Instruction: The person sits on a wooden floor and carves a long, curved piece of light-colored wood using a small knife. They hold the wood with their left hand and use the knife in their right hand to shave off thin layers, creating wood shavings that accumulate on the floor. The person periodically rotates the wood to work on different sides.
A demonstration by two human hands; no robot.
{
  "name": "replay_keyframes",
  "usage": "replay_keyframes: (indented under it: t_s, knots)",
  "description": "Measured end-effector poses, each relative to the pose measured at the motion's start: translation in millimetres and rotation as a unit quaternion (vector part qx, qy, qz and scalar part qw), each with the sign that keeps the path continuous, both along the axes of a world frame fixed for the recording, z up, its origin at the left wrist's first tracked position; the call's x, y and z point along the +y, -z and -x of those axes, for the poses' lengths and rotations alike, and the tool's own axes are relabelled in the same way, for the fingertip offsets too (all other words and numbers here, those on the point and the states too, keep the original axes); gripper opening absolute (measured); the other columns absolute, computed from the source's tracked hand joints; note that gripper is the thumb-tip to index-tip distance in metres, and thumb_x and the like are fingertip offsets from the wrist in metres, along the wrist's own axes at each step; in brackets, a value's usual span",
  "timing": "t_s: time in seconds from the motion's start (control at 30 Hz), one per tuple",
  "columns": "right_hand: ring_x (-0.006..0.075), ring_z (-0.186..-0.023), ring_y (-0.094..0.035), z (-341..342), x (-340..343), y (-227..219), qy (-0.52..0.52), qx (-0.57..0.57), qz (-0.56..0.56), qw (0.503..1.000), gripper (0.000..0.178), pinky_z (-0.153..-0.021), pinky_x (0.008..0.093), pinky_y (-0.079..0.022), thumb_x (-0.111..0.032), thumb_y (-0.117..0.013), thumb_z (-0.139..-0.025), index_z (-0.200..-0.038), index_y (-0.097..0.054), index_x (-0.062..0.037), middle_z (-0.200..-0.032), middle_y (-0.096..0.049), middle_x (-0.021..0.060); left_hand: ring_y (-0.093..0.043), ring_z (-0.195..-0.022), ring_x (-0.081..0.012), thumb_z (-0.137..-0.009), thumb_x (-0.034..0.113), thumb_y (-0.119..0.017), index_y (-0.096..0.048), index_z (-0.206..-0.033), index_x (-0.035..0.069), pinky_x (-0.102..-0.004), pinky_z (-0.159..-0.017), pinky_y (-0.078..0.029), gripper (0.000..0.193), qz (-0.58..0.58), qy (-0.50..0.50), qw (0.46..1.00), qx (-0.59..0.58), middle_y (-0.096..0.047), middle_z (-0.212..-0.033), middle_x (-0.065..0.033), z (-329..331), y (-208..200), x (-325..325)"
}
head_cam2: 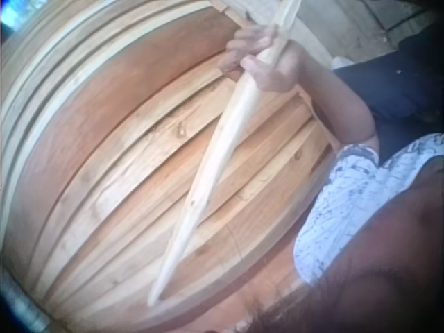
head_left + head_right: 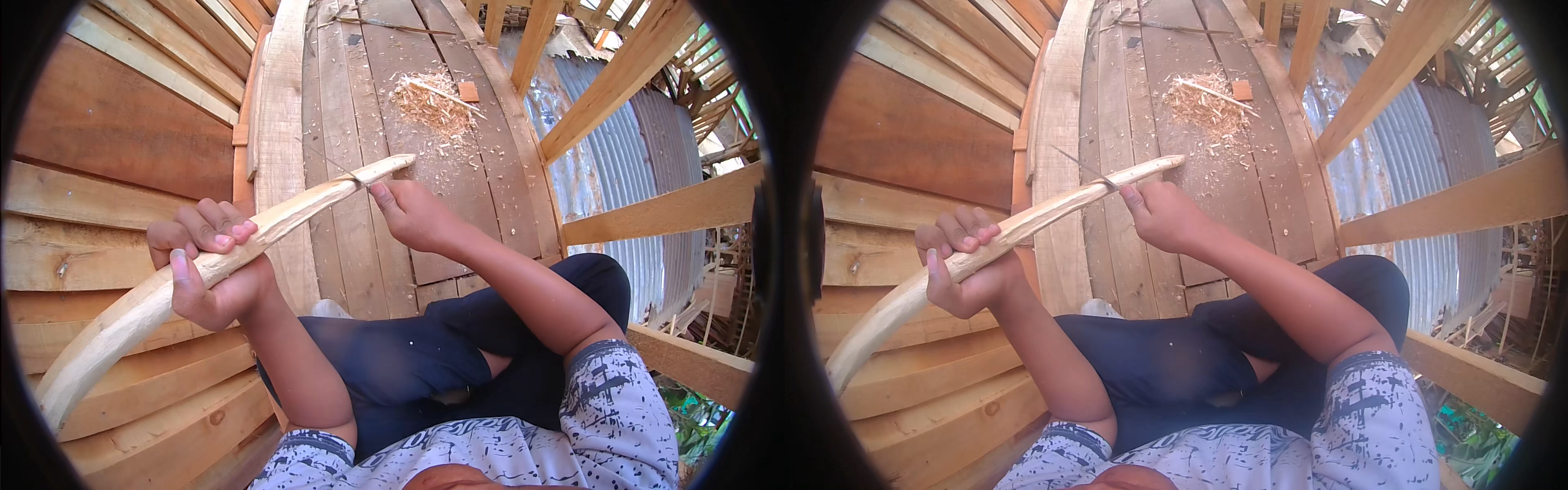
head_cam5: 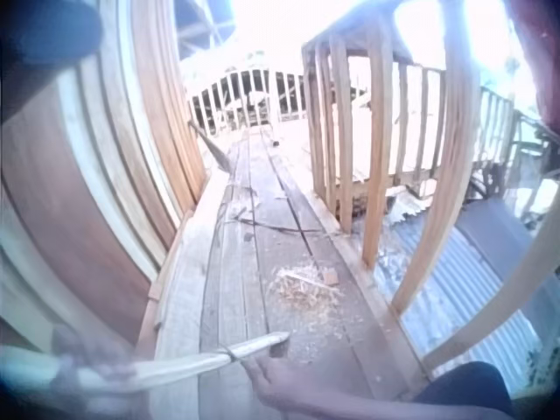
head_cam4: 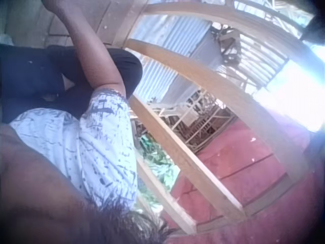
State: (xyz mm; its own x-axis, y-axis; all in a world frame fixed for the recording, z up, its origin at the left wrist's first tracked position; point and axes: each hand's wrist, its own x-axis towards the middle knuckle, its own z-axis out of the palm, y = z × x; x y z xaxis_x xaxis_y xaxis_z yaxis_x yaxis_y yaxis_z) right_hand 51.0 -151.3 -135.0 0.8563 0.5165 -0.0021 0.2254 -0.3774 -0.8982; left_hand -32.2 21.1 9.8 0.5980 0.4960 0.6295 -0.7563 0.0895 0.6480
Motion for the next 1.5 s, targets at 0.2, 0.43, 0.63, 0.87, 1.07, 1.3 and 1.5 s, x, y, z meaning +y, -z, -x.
replay_keyframes:
  t_s: [0.2, 0.43, 0.63, 0.87, 1.07, 1.3, 1.5]
  knots:
    - [0.0432, -0.077, -0.063, -29, -15, 23, 0.062, 0.048, 0.095, 0.992, 0.049, -0.073, 0.0518, -0.048, -0.031, -0.037, -0.104, -0.082, -0.061, 0.0055, -0.077, -0.062, 0.0286, -0.043, -0.050, -0.0150, -0.078, 0.025, -0.054, -0.038, -0.075, 0.010, -0.0271, -0.050, -0.045, 0.021, 0.001, 0.005, 1.000, 0.003, -0.046, -0.059, -0.0073, -1, -2, -1]
    - [0.0305, -0.060, -0.054, -21, -22, 39, 0.044, 0.104, 0.025, 0.993, 0.042, -0.061, 0.0465, -0.042, -0.028, -0.041, -0.103, -0.085, -0.059, 0.0054, -0.066, -0.056, 0.0207, -0.044, -0.050, -0.0161, -0.078, 0.025, -0.053, -0.038, -0.075, 0.010, -0.0287, -0.050, -0.045, 0.021, -0.004, -0.008, 1.000, 0.003, -0.046, -0.059, -0.0076, -2, -3, -5]
    - [0.0275, -0.064, -0.057, -7, 0, -5, 0.021, 0.016, -0.001, 1.000, 0.046, -0.064, 0.0450, -0.043, -0.030, -0.040, -0.104, -0.083, -0.060, 0.0064, -0.067, -0.057, 0.0179, -0.045, -0.050, -0.0164, -0.078, 0.024, -0.053, -0.038, -0.075, 0.009, -0.0285, -0.051, -0.044, 0.021, 0.000, -0.019, 1.000, 0.005, -0.047, -0.059, -0.0077, 0, -2, -2]
    - [0.0324, -0.078, -0.062, -37, -23, 43, 0.066, 0.111, 0.111, 0.985, 0.035, -0.072, 0.0449, -0.047, -0.027, -0.048, -0.100, -0.101, -0.061, 0.0051, -0.084, -0.063, 0.0220, -0.046, -0.051, -0.0164, -0.079, 0.025, -0.053, -0.039, -0.075, 0.009, -0.0280, -0.051, -0.044, 0.021, -0.004, -0.003, 1.000, 0.006, -0.047, -0.060, -0.0076, -2, -1, -4]
    - [0.0410, -0.080, -0.064, -27, -22, 15, 0.050, 0.059, 0.078, 0.994, 0.036, -0.074, 0.0491, -0.048, -0.025, -0.046, -0.100, -0.095, -0.062, 0.0067, -0.085, -0.065, 0.0279, -0.046, -0.051, -0.0163, -0.078, 0.023, -0.054, -0.040, -0.075, 0.009, -0.0277, -0.052, -0.045, 0.020, 0.000, 0.001, 1.000, -0.002, -0.048, -0.060, -0.0071, -2, -2, -3]
    - [0.0396, -0.067, -0.059, 2, 3, -15, 0.009, 0.013, 0.038, 0.999, 0.038, -0.066, 0.0480, -0.045, -0.027, -0.045, -0.102, -0.086, -0.059, 0.0053, -0.074, -0.062, 0.0257, -0.046, -0.052, -0.0157, -0.079, 0.023, -0.054, -0.039, -0.075, 0.009, -0.0276, -0.054, -0.046, 0.021, 0.001, 0.017, 1.000, 0.003, -0.047, -0.060, -0.0070, 2, -1, -1]
    - [0.0400, -0.063, -0.058, -18, -12, 19, 0.043, 0.039, 0.053, 0.997, 0.038, -0.062, 0.0495, -0.044, -0.025, -0.046, -0.101, -0.080, -0.057, 0.0042, -0.069, -0.059, 0.0255, -0.045, -0.053, -0.0153, -0.079, 0.023, -0.054, -0.040, -0.075, 0.009, -0.0279, -0.052, -0.046, 0.020, 0.001, 0.018, 1.000, -0.004, -0.047, -0.060, -0.0068, -2, -1, -1]
